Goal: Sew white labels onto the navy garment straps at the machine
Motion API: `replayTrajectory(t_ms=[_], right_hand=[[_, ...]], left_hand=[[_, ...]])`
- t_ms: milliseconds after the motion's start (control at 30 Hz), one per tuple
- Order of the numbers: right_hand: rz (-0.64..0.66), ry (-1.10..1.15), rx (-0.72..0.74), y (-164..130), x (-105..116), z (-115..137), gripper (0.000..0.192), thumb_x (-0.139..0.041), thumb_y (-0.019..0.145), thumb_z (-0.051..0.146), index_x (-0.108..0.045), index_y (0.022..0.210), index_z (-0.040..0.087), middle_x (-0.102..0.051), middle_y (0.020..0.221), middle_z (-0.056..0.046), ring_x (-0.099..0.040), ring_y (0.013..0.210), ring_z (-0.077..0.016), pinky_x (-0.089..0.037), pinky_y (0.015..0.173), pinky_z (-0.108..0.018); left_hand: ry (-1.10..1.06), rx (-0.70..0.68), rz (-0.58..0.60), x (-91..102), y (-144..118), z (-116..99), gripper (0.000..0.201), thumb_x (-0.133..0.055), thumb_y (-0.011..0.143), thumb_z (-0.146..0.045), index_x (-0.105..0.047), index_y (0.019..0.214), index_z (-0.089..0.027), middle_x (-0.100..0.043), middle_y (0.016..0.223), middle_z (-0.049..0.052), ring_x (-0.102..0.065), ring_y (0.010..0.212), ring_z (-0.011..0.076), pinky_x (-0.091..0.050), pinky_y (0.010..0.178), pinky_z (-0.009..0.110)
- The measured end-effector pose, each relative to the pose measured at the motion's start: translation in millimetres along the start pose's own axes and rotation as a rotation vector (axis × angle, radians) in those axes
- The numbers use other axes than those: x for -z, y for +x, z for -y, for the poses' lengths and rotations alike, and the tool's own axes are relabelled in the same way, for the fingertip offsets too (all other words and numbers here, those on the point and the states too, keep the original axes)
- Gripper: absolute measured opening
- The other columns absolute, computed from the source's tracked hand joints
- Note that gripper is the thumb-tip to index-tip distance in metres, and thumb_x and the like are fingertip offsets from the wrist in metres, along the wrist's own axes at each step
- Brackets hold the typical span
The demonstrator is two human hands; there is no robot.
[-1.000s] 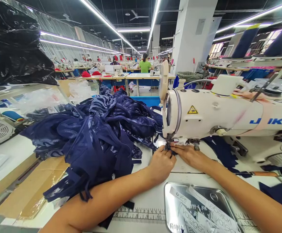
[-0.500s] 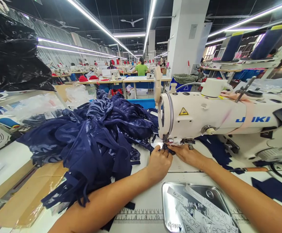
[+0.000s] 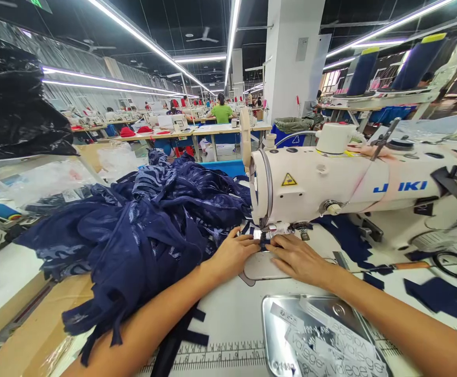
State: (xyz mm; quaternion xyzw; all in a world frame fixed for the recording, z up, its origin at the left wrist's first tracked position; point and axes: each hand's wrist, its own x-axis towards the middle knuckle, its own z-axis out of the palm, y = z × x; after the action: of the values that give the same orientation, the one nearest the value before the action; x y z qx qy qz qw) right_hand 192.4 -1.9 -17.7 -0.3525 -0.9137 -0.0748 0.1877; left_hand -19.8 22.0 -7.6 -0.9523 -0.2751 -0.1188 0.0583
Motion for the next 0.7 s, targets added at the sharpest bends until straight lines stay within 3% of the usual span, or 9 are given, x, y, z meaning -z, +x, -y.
replayTrajectory(t_ms=[267, 400, 533, 700], right_hand=[[-0.009, 0.177, -0.072, -4, -14, -13, 0.031, -0.038, 0.086, 0.021, -0.057, 0.11, 0.017, -0.056, 0.1, -0.01, -0.053, 0.092, -0.0203, -0.05, 0.077, -0.036], [-0.007, 0.274, -0.013, -5, -11, -20, 0.03, -0.038, 0.087, 0.019, -0.058, 0.109, 0.021, -0.056, 0.1, -0.007, -0.053, 0.092, -0.0165, -0.049, 0.08, -0.032], [-0.008, 0.099, 0.121, -4, -7, -19, 0.03, -0.037, 0.086, 0.014, -0.059, 0.107, 0.016, -0.058, 0.097, -0.01, -0.054, 0.09, -0.0189, -0.05, 0.078, -0.034], [-0.017, -0.086, 0.174, -3, -7, -14, 0.028, -0.038, 0.084, 0.009, -0.06, 0.1, 0.013, -0.061, 0.096, -0.01, -0.055, 0.091, -0.0214, -0.051, 0.077, -0.037]], left_hand=[[0.1, 0.049, 0.084, -0.7, -4, -17, 0.04, -0.051, 0.077, -0.013, -0.048, 0.117, -0.015, -0.049, 0.125, 0.011, -0.042, 0.116, 0.0257, -0.033, 0.091, 0.044], [0.157, 0.058, 0.14, -1.3, -2, -22, 0.04, -0.049, 0.078, -0.013, -0.048, 0.118, -0.011, -0.048, 0.125, 0.015, -0.043, 0.113, 0.0293, -0.032, 0.091, 0.048], [0.188, 0.051, 0.133, -1.6, 0, -25, 0.039, -0.049, 0.079, -0.014, -0.048, 0.117, -0.009, -0.049, 0.123, 0.016, -0.045, 0.112, 0.0297, -0.032, 0.092, 0.048], [0.14, 0.076, 0.04, 4.5, -1, -11, 0.028, -0.044, 0.082, -0.01, -0.053, 0.108, -0.011, -0.06, 0.109, 0.01, -0.053, 0.102, 0.0226, -0.034, 0.091, 0.041]])
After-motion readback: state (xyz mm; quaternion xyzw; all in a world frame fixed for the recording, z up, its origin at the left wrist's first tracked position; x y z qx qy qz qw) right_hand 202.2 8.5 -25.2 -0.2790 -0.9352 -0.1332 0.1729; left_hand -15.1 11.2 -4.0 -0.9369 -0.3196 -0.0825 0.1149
